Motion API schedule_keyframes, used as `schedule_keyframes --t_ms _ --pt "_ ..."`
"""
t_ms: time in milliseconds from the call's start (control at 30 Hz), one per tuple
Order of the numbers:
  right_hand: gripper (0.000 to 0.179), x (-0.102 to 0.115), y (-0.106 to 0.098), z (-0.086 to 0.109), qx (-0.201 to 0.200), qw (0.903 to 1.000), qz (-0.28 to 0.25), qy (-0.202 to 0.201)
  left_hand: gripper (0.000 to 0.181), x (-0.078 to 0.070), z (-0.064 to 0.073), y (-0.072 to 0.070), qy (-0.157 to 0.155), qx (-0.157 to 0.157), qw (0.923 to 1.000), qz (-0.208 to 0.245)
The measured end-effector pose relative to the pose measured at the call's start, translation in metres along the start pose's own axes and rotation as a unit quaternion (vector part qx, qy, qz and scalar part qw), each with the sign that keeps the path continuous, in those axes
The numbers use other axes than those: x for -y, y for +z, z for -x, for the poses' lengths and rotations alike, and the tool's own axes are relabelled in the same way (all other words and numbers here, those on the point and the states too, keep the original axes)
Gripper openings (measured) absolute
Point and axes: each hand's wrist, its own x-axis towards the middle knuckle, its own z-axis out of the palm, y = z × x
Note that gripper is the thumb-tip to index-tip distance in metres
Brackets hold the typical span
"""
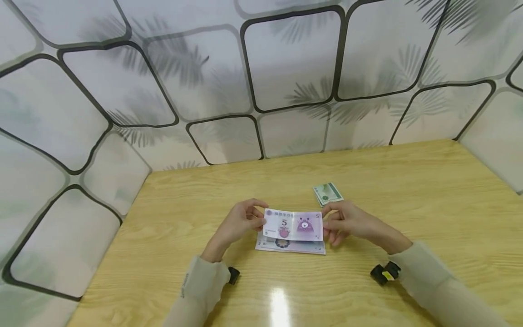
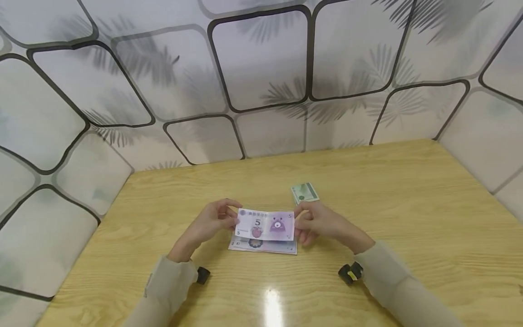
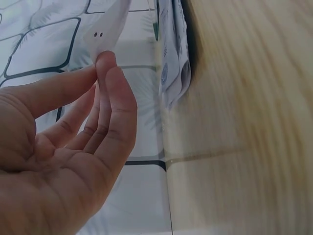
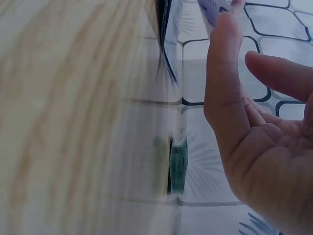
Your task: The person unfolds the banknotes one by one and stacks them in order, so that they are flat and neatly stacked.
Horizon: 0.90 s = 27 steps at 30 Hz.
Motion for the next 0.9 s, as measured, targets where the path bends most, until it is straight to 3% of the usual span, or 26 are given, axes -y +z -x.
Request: schedule_keyframes --t_ms 333,633,900 --pt "0.022 -0.0023 0.0049 0.0008 0.024 0.9997 0.002 0.010 0.031 0.0050 0.0002 0.0046 -0.030 0.018 0.9994 0.002" --pt "0.016 -0.0001 0.0102 -0.0004 -0.003 0.9992 0.023 0.031 0.026 0.0042 0.0009 0.0022 -0.052 0.012 0.9982 -0.026" --pt "0.016 0.0007 0.0088 0.0006 0.002 0.9992 0.029 0.026 0.025 0.0046 0.0002 0.0016 -0.034 0.032 0.9986 -0.024"
